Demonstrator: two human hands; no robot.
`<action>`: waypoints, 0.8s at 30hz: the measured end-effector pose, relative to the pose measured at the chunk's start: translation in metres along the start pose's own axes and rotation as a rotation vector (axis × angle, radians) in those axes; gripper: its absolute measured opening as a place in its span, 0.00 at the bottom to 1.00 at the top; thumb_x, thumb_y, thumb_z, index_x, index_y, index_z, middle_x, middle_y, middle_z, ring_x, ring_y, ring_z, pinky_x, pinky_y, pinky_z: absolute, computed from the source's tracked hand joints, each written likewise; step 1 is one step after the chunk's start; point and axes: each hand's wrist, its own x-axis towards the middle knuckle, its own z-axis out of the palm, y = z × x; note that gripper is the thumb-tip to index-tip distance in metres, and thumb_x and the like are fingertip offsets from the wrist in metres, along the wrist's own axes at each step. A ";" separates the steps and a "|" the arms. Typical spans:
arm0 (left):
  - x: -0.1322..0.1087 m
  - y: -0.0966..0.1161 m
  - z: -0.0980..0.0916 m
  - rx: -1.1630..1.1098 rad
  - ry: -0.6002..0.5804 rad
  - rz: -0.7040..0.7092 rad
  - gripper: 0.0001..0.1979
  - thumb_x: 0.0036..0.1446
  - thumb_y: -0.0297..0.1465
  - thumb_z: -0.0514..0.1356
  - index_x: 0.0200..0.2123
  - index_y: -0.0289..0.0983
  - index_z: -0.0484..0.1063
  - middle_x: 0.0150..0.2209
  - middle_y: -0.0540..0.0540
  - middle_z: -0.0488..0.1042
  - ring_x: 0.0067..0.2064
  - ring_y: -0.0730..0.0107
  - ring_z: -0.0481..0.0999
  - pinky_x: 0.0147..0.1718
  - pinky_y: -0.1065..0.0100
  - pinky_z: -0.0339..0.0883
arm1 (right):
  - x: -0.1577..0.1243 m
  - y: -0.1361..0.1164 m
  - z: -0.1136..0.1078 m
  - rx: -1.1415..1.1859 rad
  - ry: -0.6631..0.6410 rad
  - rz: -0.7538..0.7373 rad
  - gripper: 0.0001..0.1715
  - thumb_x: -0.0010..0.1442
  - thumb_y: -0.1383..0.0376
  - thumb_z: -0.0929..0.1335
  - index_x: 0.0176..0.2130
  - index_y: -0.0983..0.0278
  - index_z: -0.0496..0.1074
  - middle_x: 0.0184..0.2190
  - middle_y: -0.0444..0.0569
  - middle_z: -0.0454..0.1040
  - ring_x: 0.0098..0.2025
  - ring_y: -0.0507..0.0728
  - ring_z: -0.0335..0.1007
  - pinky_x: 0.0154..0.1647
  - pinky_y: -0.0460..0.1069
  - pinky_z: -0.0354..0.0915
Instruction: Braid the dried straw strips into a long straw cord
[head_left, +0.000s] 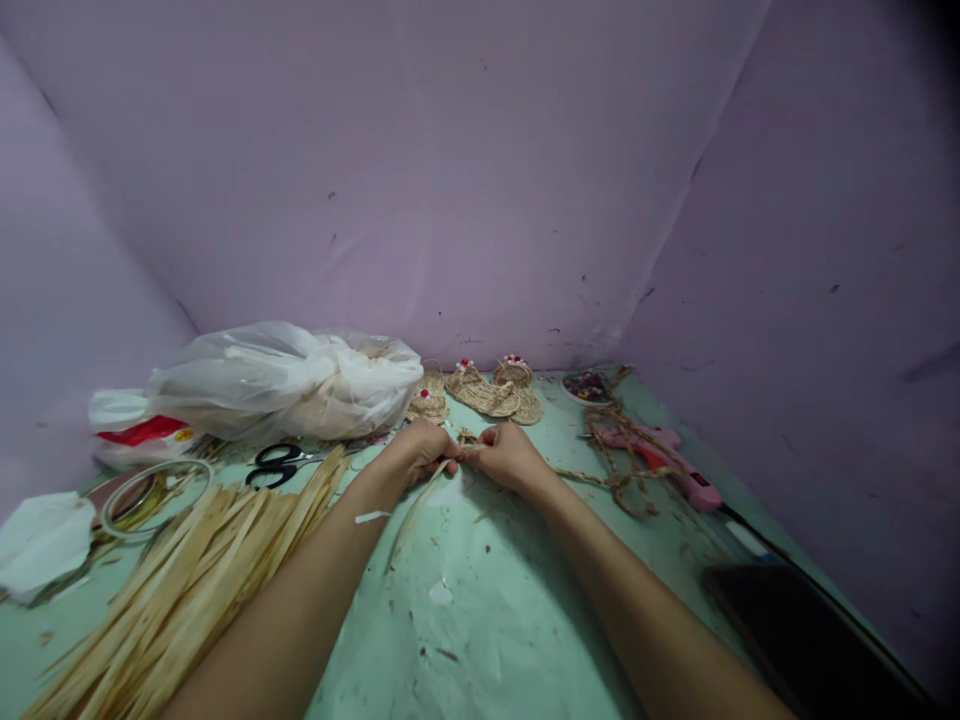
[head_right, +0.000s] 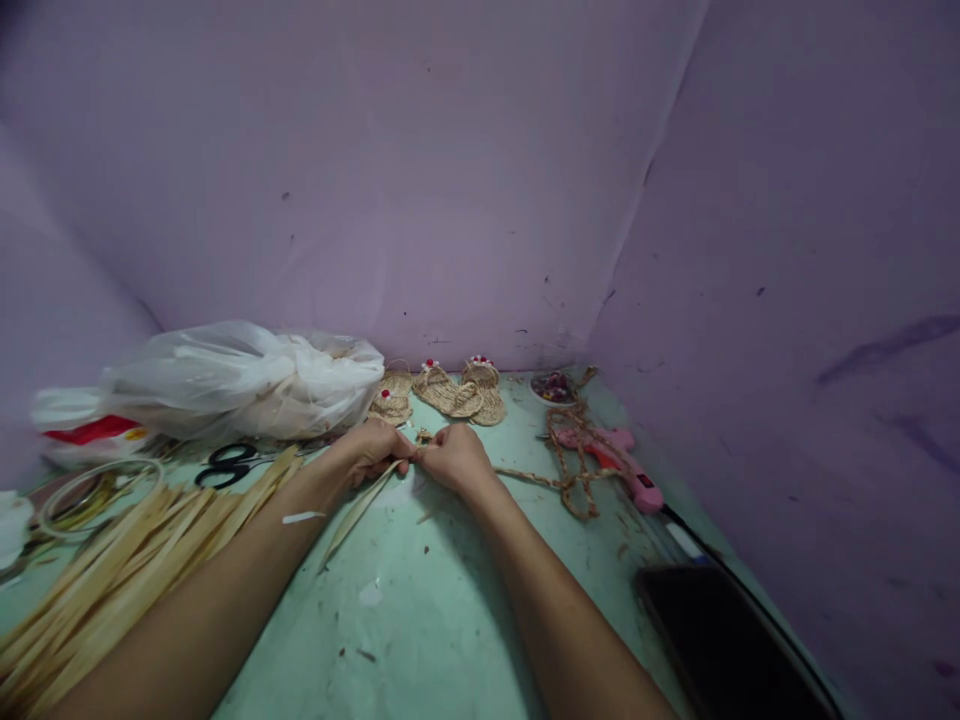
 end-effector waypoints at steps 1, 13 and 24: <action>0.003 -0.002 -0.002 0.004 -0.039 -0.002 0.05 0.42 0.24 0.55 0.17 0.31 0.65 0.11 0.51 0.62 0.10 0.83 0.48 0.12 0.73 0.36 | -0.001 -0.001 -0.001 -0.016 0.008 -0.030 0.14 0.44 0.57 0.67 0.21 0.66 0.70 0.14 0.44 0.62 0.19 0.48 0.55 0.18 0.44 0.46; 0.007 -0.004 -0.004 -0.011 -0.116 0.000 0.05 0.44 0.27 0.55 0.19 0.33 0.64 0.12 0.55 0.59 0.10 0.84 0.50 0.12 0.75 0.39 | 0.000 0.008 0.000 -0.046 0.038 -0.271 0.07 0.47 0.66 0.64 0.26 0.67 0.70 0.21 0.45 0.69 0.23 0.49 0.57 0.22 0.43 0.49; 0.001 0.000 0.002 -0.036 -0.028 -0.003 0.08 0.45 0.28 0.55 0.17 0.34 0.61 0.10 0.55 0.57 0.11 0.84 0.49 0.13 0.75 0.39 | -0.006 0.010 0.000 -0.035 -0.015 -0.447 0.07 0.48 0.72 0.63 0.27 0.66 0.71 0.24 0.45 0.72 0.28 0.50 0.62 0.28 0.42 0.53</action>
